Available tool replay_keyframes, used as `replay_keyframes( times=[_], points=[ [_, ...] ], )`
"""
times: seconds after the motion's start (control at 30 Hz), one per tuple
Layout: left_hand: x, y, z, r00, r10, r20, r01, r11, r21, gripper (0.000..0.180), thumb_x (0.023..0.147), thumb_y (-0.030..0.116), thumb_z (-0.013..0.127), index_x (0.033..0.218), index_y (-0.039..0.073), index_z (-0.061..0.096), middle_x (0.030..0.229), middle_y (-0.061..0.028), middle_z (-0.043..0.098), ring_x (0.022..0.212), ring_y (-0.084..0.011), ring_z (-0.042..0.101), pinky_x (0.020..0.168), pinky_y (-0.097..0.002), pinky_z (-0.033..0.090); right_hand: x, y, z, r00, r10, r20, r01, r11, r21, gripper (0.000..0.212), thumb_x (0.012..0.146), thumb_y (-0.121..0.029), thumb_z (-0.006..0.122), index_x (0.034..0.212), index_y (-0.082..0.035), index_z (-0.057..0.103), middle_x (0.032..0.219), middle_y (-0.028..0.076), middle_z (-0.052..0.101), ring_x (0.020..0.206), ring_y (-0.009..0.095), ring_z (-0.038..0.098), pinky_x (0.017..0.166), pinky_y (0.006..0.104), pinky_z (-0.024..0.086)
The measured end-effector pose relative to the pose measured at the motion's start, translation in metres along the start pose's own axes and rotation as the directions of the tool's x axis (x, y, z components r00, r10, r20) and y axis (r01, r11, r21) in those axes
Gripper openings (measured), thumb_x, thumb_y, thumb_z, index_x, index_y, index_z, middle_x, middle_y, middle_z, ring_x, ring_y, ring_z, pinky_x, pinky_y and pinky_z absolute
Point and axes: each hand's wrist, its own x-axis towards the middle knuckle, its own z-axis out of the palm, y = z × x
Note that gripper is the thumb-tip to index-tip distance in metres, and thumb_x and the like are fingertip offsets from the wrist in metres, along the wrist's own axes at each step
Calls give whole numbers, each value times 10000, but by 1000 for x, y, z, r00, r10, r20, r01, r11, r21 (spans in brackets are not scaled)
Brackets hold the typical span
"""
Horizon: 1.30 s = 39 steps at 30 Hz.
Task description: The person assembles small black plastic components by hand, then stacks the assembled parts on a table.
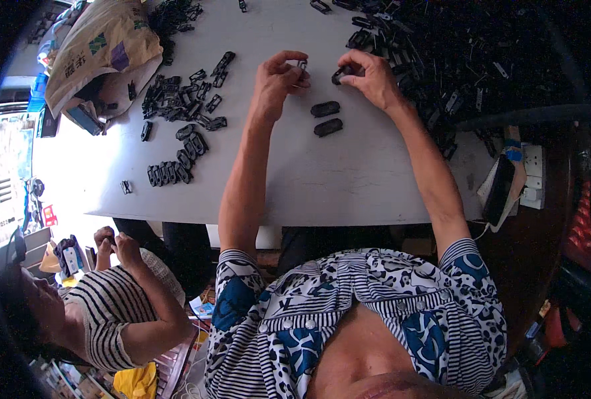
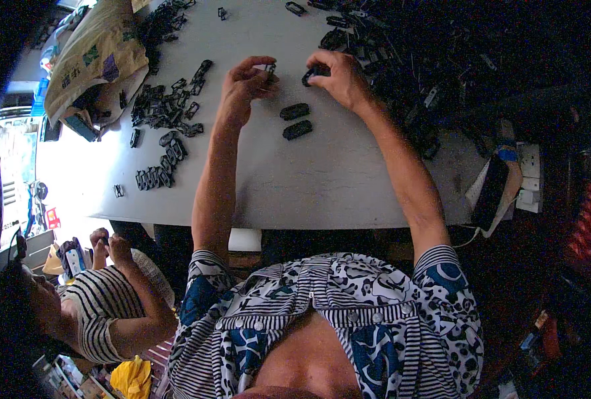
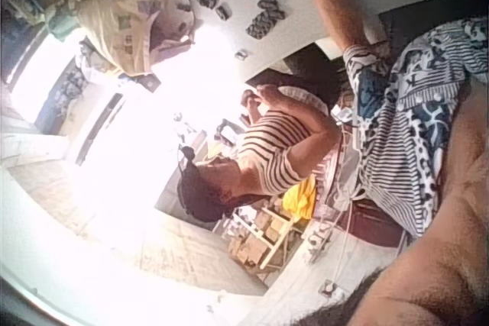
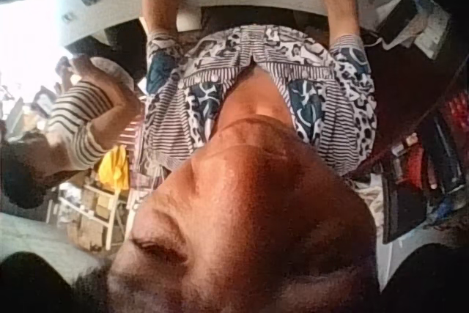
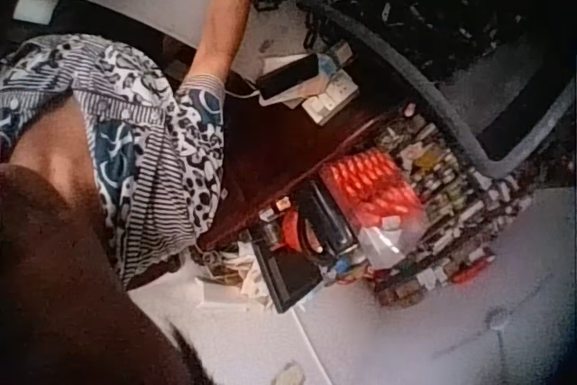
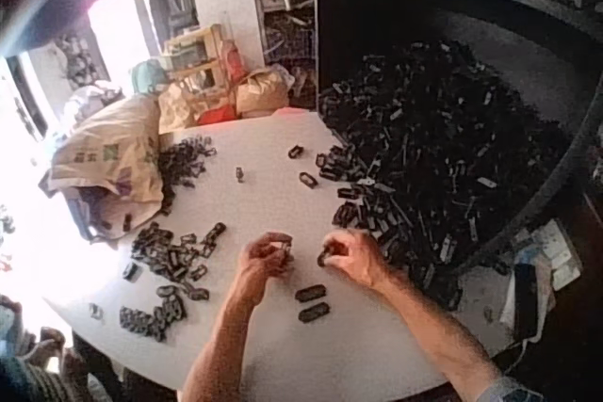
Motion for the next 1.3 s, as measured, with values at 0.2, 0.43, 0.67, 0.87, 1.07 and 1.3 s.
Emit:
replay_keyframes(
  times=[0.2, 0.43, 0.67, 0.87, 1.07, 1.3],
  points=[
    [2, -10, 2, 998, -59, -4, 57, 988, -142, 265, 906, 71, 560, 1157, 34, 636, 861, -56, 637, 704, -109, 587, 603, -221, 486, -14, -15, -4, 995, -95, 34, 99, 870, -484, 285, 759, -93, 737, 994, -38, 585, 920, 87, 581, 844, 266, 599, 746, 377, 489],
    [0, -10, 10, 993, 117, -11, -113, 981, 156, 131, 870, 14, 599, 997, 11, 630, 847, -70, 638, 688, -117, 583, 595, -238, 490, -16, -11, -5, 998, -68, 6, 64, 895, -442, 255, 782, -91, 719, 976, -16, 571, 912, 87, 547, 839, 268, 582, 738, 385, 476],
    [-4, -8, 24, 942, 298, -153, -177, 832, 526, 192, 818, 1, 645, 1004, -3, 598, 824, -119, 635, 702, -201, 619, 604, -324, 500, -7, -14, -1, 999, -53, 12, 54, 958, -282, 277, 760, -136, 741, 967, -15, 603, 924, 124, 586, 908, 313, 596, 803, 391, 485],
    [-3, -26, 15, 858, 513, -8, -305, 523, 796, 319, 624, 56, 787, 915, 43, 657, 962, -126, 583, 979, -318, 539, 837, -410, 446, 5, -21, 9, 991, -136, 16, 136, 962, -236, 268, 740, -66, 738, 970, -20, 610, 865, 60, 557, 720, 196, 557, 674, 322, 473],
    [-1, -27, 10, 863, 505, -6, -319, 555, 768, 372, 574, 65, 822, 919, 47, 683, 1037, -127, 586, 1018, -320, 546, 867, -395, 462, 12, -18, 16, 959, -263, 101, 282, 894, -349, 268, 729, -51, 735, 970, -34, 620, 943, 83, 604, 843, 269, 612, 742, 363, 501],
    [-6, -28, 7, 866, 498, -44, -281, 559, 780, 339, 584, 52, 811, 904, 38, 700, 1111, -126, 603, 1048, -315, 569, 874, -383, 486, 19, -27, 22, 949, -270, 163, 313, 873, -374, 281, 718, -37, 739, 970, -19, 617, 949, 97, 596, 884, 301, 614, 764, 390, 500]
  ],
)
